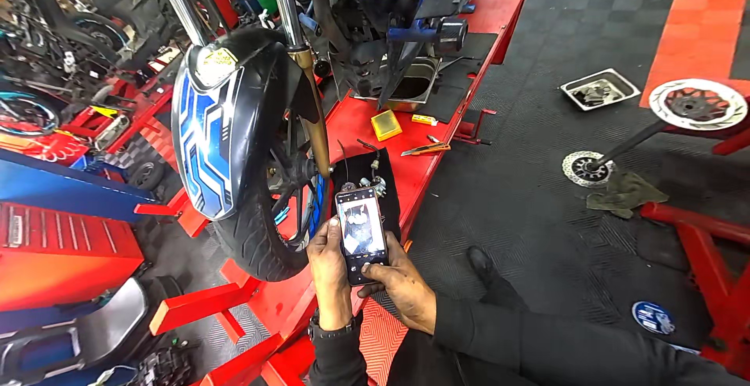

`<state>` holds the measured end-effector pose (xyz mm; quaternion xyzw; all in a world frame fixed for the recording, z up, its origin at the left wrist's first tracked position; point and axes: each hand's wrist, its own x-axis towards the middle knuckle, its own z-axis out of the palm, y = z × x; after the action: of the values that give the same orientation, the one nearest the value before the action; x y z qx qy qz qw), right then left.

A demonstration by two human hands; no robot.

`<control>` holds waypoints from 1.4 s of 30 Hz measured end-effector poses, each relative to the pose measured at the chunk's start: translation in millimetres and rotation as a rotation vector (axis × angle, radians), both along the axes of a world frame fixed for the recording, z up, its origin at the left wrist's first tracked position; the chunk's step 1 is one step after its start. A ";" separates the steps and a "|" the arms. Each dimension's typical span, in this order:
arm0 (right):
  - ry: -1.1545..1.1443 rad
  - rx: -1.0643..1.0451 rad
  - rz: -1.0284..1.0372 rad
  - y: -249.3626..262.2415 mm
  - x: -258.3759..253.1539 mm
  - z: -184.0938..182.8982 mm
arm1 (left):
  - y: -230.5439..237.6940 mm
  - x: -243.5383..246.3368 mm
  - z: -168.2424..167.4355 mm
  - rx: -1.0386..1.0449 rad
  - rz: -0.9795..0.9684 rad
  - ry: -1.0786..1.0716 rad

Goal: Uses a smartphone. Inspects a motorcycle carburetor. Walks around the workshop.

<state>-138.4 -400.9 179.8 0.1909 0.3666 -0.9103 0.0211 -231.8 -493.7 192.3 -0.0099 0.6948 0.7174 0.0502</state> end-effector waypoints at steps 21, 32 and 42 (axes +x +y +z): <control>-0.011 0.000 -0.014 1.1 -0.2 -2.0 | 3.0 -0.6 -1.9 0.011 -0.011 -0.012; -0.011 -0.007 -0.013 2.5 -2.1 -4.3 | 5.5 -1.8 -2.1 0.018 -0.010 -0.021; -0.015 0.004 -0.011 4.4 -2.0 -4.5 | 6.5 -2.9 -4.6 0.006 -0.007 -0.031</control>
<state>-140.4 -396.5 175.3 0.1998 0.3671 -0.9083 0.0187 -234.7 -487.2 187.7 -0.0183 0.6919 0.7189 0.0635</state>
